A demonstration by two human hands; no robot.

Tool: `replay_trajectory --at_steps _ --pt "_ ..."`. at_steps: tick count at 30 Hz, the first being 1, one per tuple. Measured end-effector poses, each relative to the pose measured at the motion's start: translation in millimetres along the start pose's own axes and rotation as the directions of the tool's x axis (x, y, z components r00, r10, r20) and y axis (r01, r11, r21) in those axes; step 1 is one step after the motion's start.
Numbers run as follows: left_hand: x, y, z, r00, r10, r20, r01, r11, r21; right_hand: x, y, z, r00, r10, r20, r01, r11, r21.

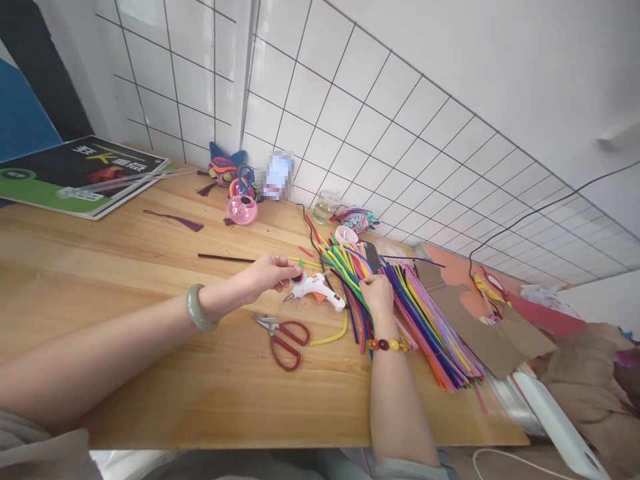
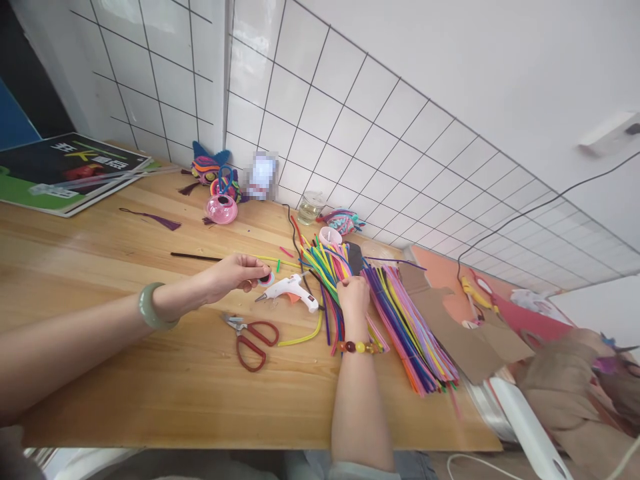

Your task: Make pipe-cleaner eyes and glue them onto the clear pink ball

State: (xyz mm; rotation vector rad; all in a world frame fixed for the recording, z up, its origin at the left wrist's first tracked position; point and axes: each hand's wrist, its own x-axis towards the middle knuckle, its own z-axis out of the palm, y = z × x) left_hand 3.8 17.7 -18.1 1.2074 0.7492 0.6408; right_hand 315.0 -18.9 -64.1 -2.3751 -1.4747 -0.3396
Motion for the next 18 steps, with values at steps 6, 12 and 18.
replay_trajectory --at_steps 6,12,18 --pt "-0.2 0.2 0.2 1.000 -0.008 -0.011 0.008 1.000 -0.002 -1.4 -1.4 -1.4 1.000 0.017 0.014 -0.017 1.000 0.003" --pt "0.1 -3.3 -0.7 1.000 0.009 0.016 -0.009 1.000 0.006 -2.8 -1.8 -6.2 1.000 -0.027 0.015 0.026 0.999 0.034" --pt "0.5 -4.3 -1.1 1.000 0.017 0.021 -0.017 1.000 0.012 -1.4 2.2 -3.2 1.000 0.023 0.013 -0.023 0.999 0.040"
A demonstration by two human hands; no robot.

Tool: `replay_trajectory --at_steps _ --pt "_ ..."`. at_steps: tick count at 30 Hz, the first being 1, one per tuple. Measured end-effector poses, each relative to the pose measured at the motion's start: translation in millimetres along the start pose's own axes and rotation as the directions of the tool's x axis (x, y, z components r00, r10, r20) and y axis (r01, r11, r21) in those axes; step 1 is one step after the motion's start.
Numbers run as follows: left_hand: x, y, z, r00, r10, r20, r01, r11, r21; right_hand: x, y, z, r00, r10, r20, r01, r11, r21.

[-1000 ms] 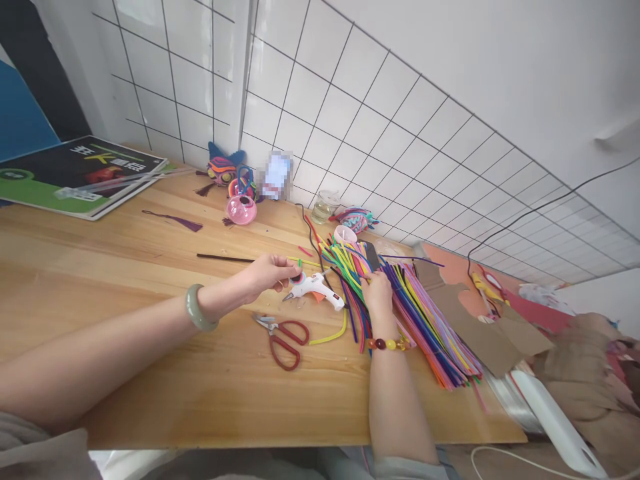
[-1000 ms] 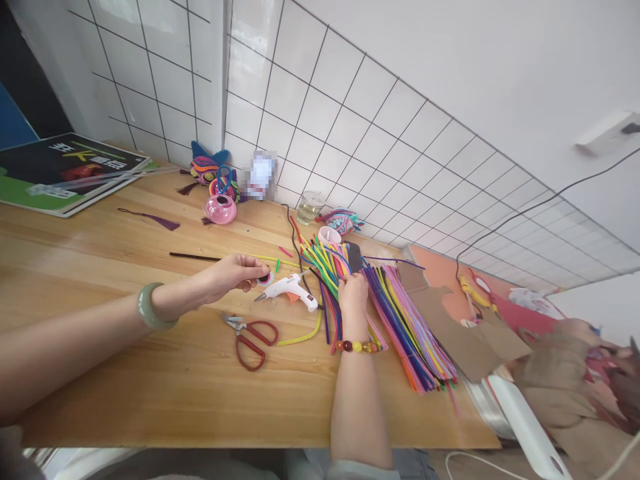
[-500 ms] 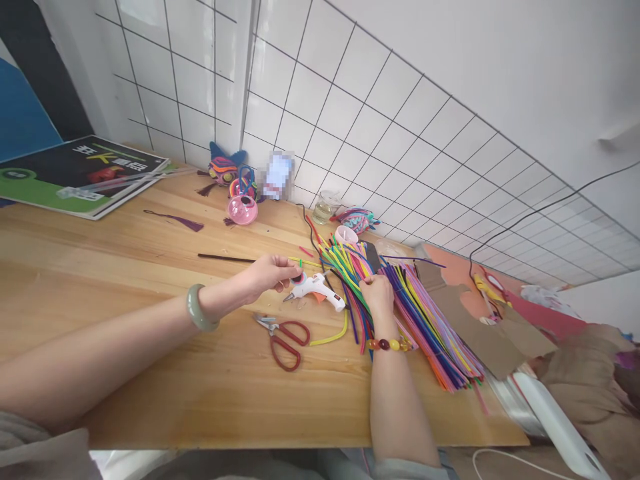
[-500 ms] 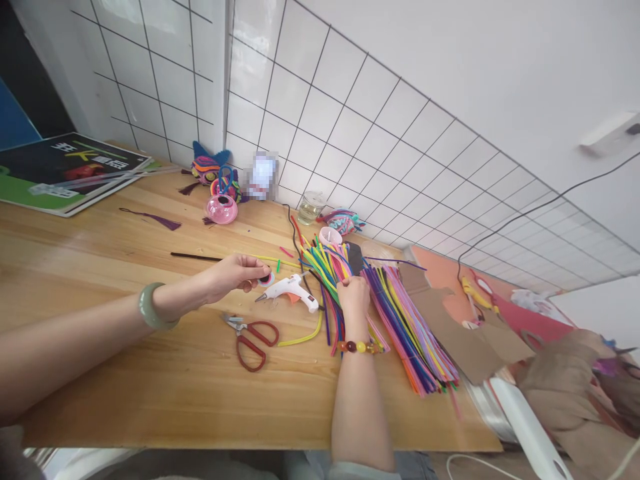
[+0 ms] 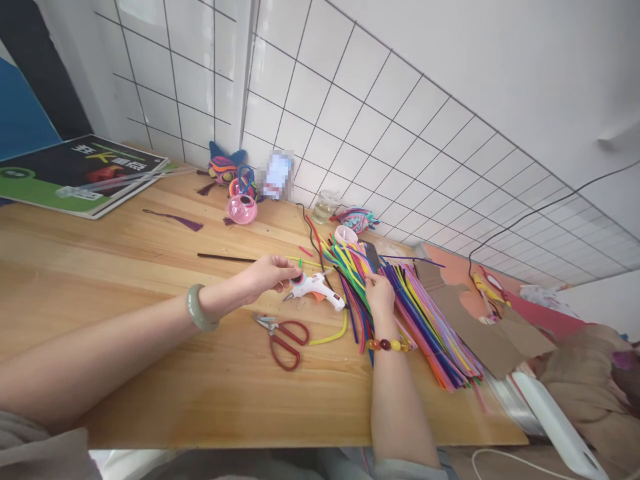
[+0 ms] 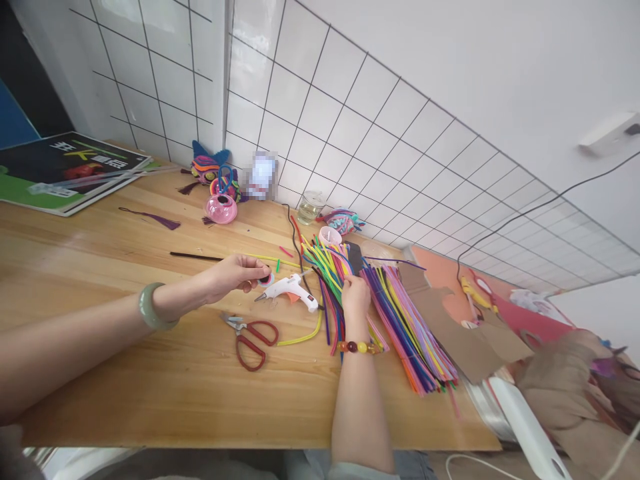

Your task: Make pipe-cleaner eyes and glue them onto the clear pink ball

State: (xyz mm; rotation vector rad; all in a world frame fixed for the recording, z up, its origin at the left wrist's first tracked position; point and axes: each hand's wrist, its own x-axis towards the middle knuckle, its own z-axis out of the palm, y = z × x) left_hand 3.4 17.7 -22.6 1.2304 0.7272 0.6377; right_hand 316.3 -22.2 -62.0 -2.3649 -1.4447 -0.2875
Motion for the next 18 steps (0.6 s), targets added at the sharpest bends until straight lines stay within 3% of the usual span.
replay_trajectory --at_steps 18 --pt "1.2 -4.3 -1.1 1.000 0.008 0.027 -0.008 1.000 0.008 -1.2 -2.2 0.1 0.998 0.060 -0.002 -0.059 0.998 0.009"
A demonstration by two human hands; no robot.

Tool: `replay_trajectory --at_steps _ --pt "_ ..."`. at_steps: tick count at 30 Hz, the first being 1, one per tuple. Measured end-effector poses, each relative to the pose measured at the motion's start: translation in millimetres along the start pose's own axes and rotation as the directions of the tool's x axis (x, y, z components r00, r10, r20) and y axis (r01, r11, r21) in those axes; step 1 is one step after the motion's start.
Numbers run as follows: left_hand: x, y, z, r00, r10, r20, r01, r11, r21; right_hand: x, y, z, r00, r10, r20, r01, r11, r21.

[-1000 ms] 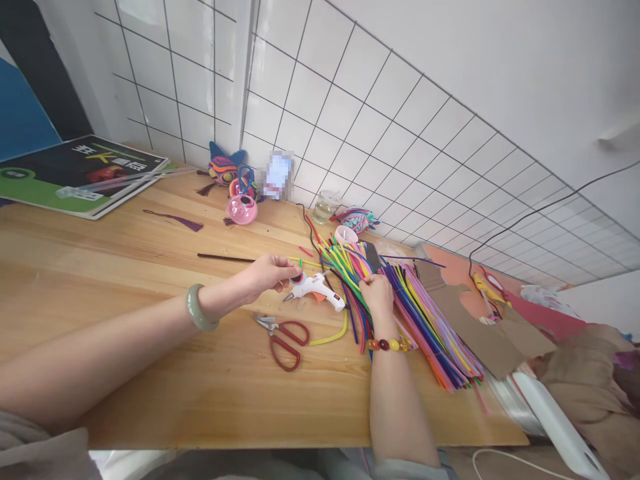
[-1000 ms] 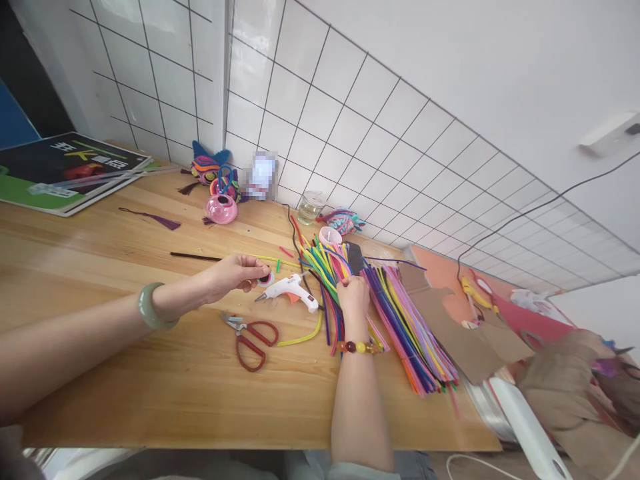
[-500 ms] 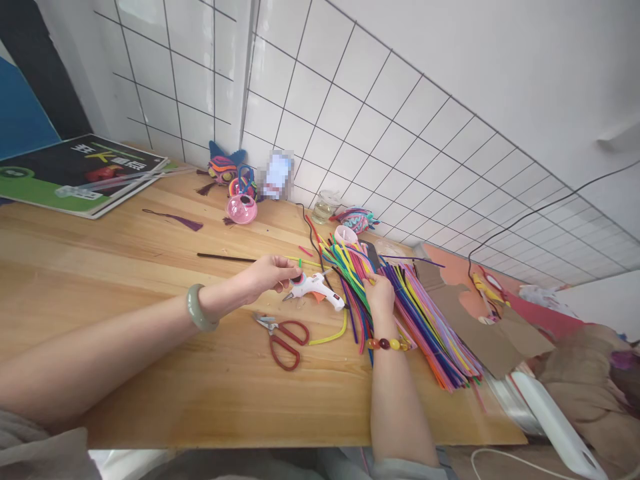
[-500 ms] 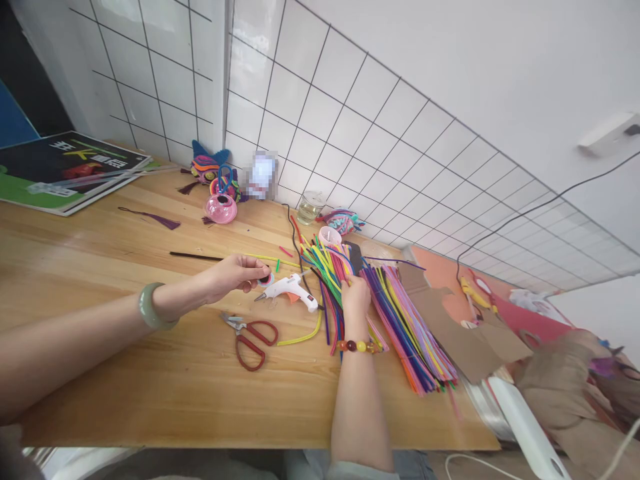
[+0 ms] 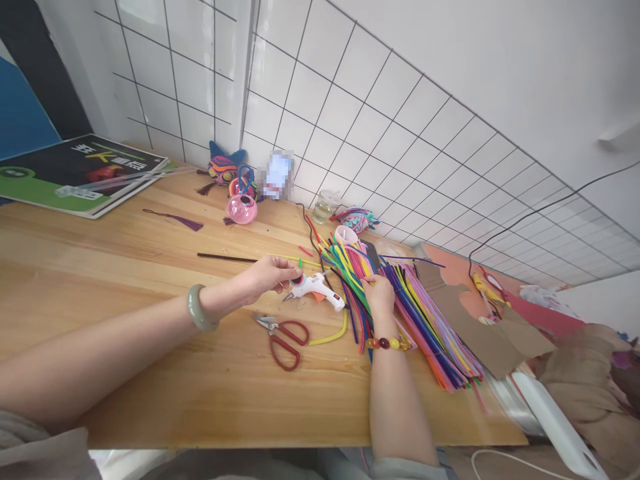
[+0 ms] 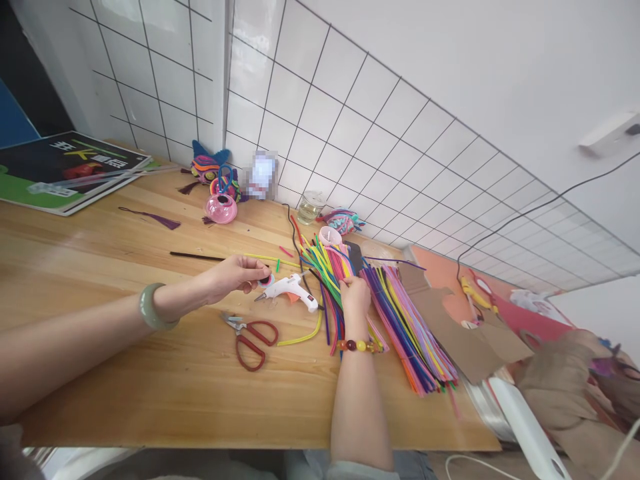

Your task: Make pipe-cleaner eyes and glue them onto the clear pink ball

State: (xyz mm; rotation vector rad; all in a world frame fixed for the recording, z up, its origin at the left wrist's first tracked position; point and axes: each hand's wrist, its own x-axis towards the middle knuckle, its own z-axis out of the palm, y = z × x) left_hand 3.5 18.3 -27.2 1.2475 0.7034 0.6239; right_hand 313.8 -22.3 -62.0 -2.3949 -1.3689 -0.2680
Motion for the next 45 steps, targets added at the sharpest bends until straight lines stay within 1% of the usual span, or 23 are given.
replay_trajectory --at_steps 9,14,18,22,28,32,36,39,42,45 --pt "0 2 0.1 1.000 -0.004 -0.009 0.004 1.000 0.012 -2 -1 -3 0.998 0.050 -0.035 -0.048 0.997 0.060" --pt "0 1 -0.3 1.000 -0.003 -0.001 0.003 1.000 -0.002 0 1 -4 0.999 0.030 -0.030 -0.027 0.995 0.093" --pt "0 0 -0.8 1.000 0.002 0.005 -0.002 1.000 -0.001 1 2 -1 1.000 0.012 -0.009 -0.011 0.996 0.091" --pt "0 0 -1.1 1.000 0.004 0.002 -0.004 1.000 -0.003 1 3 3 1.000 0.006 -0.012 -0.005 0.997 0.082" --pt "0 0 -0.2 1.000 0.007 0.012 -0.007 1.000 -0.006 2 4 5 1.000 0.017 -0.001 -0.017 0.996 0.082" --pt "0 0 -0.5 1.000 0.001 0.010 -0.001 1.000 0.000 2 6 4 1.000 0.020 -0.018 -0.018 0.994 0.111" --pt "1 -2 -1.2 1.000 0.003 0.008 -0.003 1.000 -0.003 1 7 4 0.998 -0.001 -0.059 0.010 0.987 0.160" --pt "1 -2 -1.0 1.000 0.004 0.009 -0.004 1.000 -0.011 -1 6 3 0.993 -0.029 -0.110 0.051 0.979 0.197" --pt "1 -1 -0.3 1.000 -0.004 0.016 0.005 0.999 -0.045 -3 0 -1 0.976 -0.053 -0.211 0.101 0.969 0.224" --pt "0 1 0.5 0.999 -0.044 0.026 0.047 0.991 -0.125 -5 -7 -10 0.937 -0.057 -0.345 0.149 0.958 0.246"
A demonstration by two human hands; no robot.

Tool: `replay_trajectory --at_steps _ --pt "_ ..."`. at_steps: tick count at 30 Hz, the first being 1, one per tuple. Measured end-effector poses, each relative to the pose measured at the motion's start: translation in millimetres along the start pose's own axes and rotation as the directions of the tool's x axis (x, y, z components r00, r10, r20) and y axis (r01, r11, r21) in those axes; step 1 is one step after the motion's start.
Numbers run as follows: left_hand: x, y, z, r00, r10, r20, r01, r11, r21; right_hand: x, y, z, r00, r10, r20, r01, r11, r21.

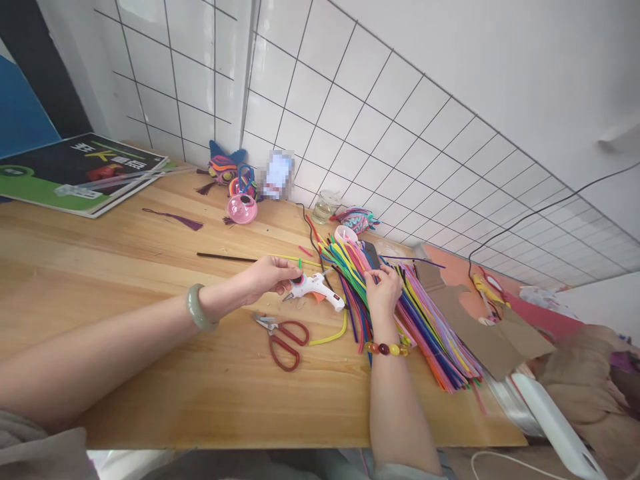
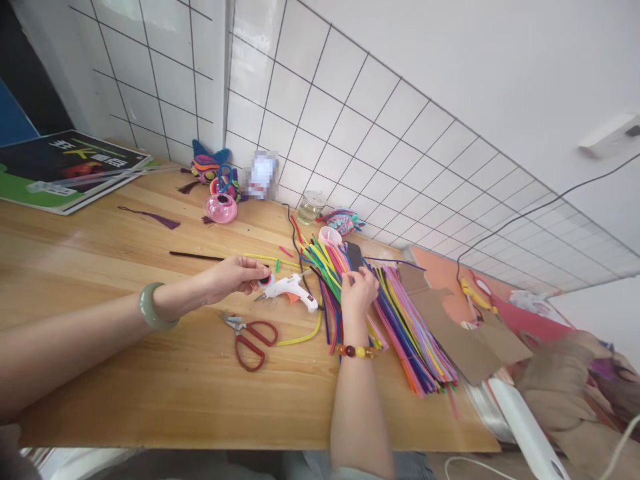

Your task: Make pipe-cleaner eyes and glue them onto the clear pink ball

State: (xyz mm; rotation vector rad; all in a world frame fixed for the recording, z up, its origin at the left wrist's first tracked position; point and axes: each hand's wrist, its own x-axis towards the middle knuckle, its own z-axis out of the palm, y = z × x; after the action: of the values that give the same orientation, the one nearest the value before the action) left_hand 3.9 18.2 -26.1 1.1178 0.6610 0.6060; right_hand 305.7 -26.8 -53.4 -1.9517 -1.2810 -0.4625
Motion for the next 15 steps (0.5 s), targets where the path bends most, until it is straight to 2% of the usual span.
replay_trajectory --at_steps 6,11,15 --pt "0 0 0.4 0.998 -0.061 0.016 0.063 0.990 -0.124 5 -8 -18 0.979 0.009 -0.202 0.020 0.990 0.142" --pt "0 0 0.1 0.997 -0.071 0.030 0.075 0.984 -0.160 5 -18 -23 0.957 0.062 -0.284 0.028 0.953 0.303" --pt "0 0 0.4 0.996 -0.083 0.029 0.086 0.981 -0.172 4 -37 -30 0.960 0.039 -0.277 0.106 0.864 0.491"
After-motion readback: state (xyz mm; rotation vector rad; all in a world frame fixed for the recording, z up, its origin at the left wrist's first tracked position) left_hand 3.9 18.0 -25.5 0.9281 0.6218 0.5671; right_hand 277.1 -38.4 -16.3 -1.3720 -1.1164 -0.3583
